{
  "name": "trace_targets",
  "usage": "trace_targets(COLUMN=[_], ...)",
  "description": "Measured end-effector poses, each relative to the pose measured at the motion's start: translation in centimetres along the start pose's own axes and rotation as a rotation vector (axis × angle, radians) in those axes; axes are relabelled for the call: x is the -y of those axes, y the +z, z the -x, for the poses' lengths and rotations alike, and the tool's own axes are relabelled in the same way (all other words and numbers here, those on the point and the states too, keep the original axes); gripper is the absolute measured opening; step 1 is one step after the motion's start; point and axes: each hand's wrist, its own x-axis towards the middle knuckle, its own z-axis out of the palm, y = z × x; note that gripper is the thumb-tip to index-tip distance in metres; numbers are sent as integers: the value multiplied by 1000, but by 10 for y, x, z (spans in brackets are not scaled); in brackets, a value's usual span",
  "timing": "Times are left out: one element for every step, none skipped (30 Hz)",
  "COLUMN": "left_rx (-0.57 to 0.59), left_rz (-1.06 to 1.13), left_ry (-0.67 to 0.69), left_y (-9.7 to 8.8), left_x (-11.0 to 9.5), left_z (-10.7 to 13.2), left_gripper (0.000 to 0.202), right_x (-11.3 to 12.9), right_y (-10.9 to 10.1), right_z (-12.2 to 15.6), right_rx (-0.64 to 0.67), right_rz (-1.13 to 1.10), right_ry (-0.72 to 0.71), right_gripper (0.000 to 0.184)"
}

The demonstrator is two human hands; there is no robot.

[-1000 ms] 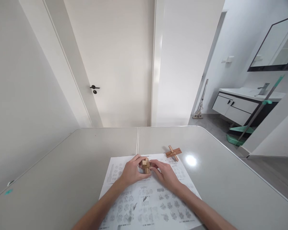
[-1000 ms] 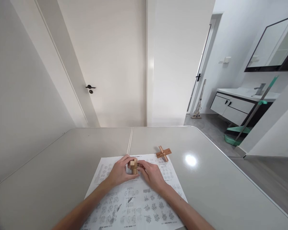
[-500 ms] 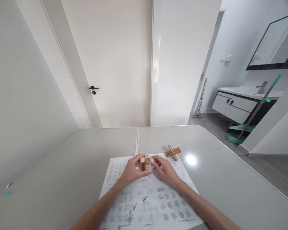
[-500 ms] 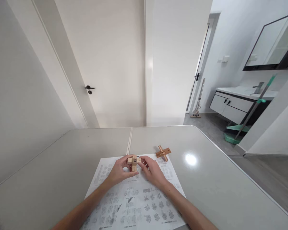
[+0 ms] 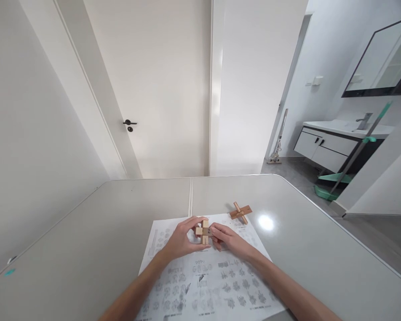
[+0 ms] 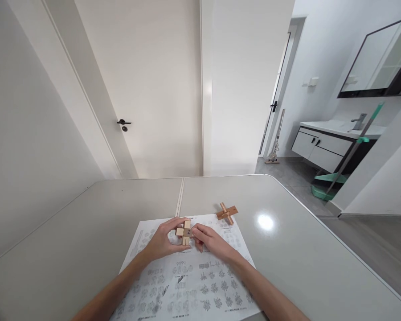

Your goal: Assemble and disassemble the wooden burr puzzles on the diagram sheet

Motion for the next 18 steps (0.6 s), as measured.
trace_targets(left_rx=[3, 1, -12, -36, -71, -114, -158, -193, -216, -227, -228, -221, -210, -201, -195, -191, -190, -191], left_rz=[8, 24, 45, 68, 91, 108, 118, 121, 123, 122, 121, 120, 120, 120, 119, 114, 106, 94], left_ry=[-15, -46, -91, -143, -193, -240, -279, -310, -330, -343, -351, -355, -354, -351, -347, -341, -335, -329], left_y=[0, 0, 1, 2, 3, 4, 4, 5, 6, 6, 7, 8, 9, 9, 10, 11, 12, 12], left_x=[1, 3, 6, 8, 11, 14, 16, 18, 20, 21, 22, 22, 22, 21, 21, 20, 19, 19], left_z=[-1, -1, -2, -3, -4, -5, -6, -6, -7, -7, -7, -7, -7, -7, -7, -7, -7, -7], left_gripper=[64, 65, 66, 67, 67, 65, 62, 58, 54, 50, 47, 44, 42, 40, 38, 36, 34, 32], right_x=[0, -1, -2, -3, -4, -6, -9, -11, -13, -15, -17, -18, -19, -19, -19, -19, -18, -17], right_y=[0, 1, 0, 0, -1, -3, -6, -8, -11, -13, -15, -17, -18, -18, -18, -17, -15, -14], right_z=[-1, -2, -3, -5, -6, -8, -10, -12, -13, -15, -17, -18, -19, -20, -20, -20, -20, -19], right_rx=[2, -7, -27, -56, -89, -133, -175, -212, -238, -267, -297, -326, -360, -389, -408, -413, -406, -390], right_rz=[-58, -123, -195, -274, -364, -456, -545, -637, -728, -810, -880, -932, -964, -981, -984, -964, -930, -888], right_ry=[12, 28, 50, 79, 117, 151, 185, 212, 235, 251, 259, 262, 258, 255, 252, 250, 250, 250], right_gripper=[45, 44, 44, 43, 41, 39, 36, 32, 28, 25, 22, 20, 20, 20, 21, 21, 21, 20])
